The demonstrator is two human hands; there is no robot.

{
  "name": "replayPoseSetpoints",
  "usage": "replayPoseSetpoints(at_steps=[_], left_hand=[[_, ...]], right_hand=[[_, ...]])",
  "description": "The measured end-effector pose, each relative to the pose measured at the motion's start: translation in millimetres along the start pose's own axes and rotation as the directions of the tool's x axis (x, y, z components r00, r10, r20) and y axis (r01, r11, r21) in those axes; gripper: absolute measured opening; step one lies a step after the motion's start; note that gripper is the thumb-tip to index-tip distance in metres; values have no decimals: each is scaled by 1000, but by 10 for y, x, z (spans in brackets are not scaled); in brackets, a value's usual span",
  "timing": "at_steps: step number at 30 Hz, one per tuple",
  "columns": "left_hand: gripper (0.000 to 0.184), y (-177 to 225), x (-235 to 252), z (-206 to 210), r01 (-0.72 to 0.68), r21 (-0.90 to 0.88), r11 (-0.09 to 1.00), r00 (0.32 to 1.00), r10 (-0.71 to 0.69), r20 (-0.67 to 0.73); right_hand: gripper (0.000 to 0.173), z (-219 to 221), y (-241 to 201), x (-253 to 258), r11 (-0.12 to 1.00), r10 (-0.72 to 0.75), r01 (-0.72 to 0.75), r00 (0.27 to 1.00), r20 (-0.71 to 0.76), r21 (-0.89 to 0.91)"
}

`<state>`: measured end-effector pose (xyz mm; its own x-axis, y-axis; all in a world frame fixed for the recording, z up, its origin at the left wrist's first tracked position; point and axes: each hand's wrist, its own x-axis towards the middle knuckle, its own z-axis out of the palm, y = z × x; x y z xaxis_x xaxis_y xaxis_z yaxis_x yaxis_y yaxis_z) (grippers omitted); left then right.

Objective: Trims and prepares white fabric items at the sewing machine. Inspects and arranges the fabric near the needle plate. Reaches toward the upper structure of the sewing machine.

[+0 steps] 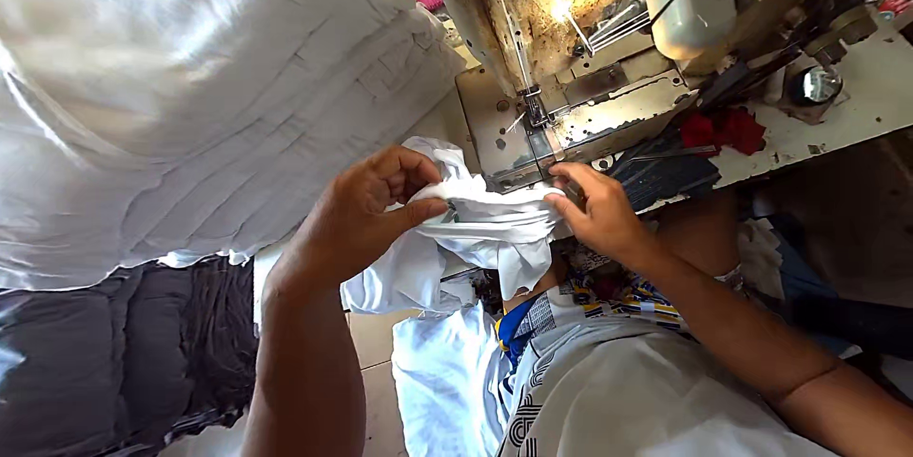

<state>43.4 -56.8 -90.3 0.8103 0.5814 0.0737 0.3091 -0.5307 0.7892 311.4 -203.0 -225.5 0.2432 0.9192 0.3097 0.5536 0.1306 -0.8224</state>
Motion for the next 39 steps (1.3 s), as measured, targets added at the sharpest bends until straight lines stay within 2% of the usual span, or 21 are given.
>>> replayPoseSetpoints(at_steps=[2, 5, 6, 8, 10, 11, 13, 14, 16, 18, 20, 22, 25, 27, 29, 31, 34, 37, 39], left_hand=[[30, 8, 27, 64, 26, -109, 994, 999, -28, -19], [19, 26, 67, 146, 1, -142, 990, 999, -6, -37], [15, 36, 76, 172, -13, -110, 994, 999, 8, -45], [18, 54, 91, 197, -14, 29, 999, 998, 16, -69], [19, 83, 86, 223, 5, 177, 984, 998, 7, -69], [19, 91, 76, 238, 20, 219, 976, 998, -5, -70], [36, 67, 68, 263, 7, 278, 960, 998, 12, -68], [37, 45, 70, 269, -19, 299, 954, 997, 42, -72], [29, 20, 77, 281, -51, 314, 948, 989, 92, -117], [20, 39, 103, 302, -48, 336, 941, 975, 117, -189], [18, 87, 149, 326, -34, 382, 924, 963, 133, -236], [19, 118, 212, 335, -48, 407, 912, 961, 153, -231], [31, 142, 282, 290, -102, 365, 925, 985, 146, -95], [39, 160, 273, 265, -129, 357, 925, 990, 138, 2], [34, 169, 264, 261, -155, 380, 912, 987, 154, 32], [22, 177, 247, 300, -157, 405, 901, 983, 180, -19], [14, 183, 240, 386, -127, 374, 919, 975, 185, -123], [12, 123, 285, 526, -141, 210, 968, 956, 188, -225], [7, 97, 365, 668, -119, 48, 992, 941, 128, -314]], right_hand=[[47, 56, -97, -43, 971, -169, 164, 985, -13, -171], [46, 187, -129, 4, 948, -260, 260, 965, 24, -180], [38, 219, -99, 35, 958, -258, 259, 966, 26, -124], [15, 225, -48, 106, 977, -200, 196, 979, 31, 86], [11, 162, -34, 140, 951, -106, 83, 992, 61, 298], [12, 124, -26, 144, 940, -63, 34, 995, 74, 341], [12, 58, -10, 141, 947, -21, -1, 998, 66, 321], [11, 24, -10, 137, 953, -18, 0, 998, 56, 304], [11, -45, -32, 132, 953, -33, 20, 999, 38, 302], [17, -119, -72, 141, 938, -91, 67, 994, 55, 342], [26, -169, -118, 155, 924, -164, 125, 983, 80, 361], [24, -199, -143, 162, 928, -215, 169, 971, 107, 331], [12, -214, -76, 173, 945, -264, 242, 962, 73, 222], [11, -190, 60, 151, 959, -248, 246, 969, 1, 144], [12, -207, 113, 132, 975, -206, 207, 978, -21, 85], [12, -231, 71, 132, 983, -176, 175, 984, 17, 47], [13, -256, -15, 162, 988, -147, 143, 986, 83, 50], [12, -293, 5, 55, 982, -131, 117, 988, 86, 151], [10, -339, 15, -41, 959, -110, 77, 988, 110, 273]])
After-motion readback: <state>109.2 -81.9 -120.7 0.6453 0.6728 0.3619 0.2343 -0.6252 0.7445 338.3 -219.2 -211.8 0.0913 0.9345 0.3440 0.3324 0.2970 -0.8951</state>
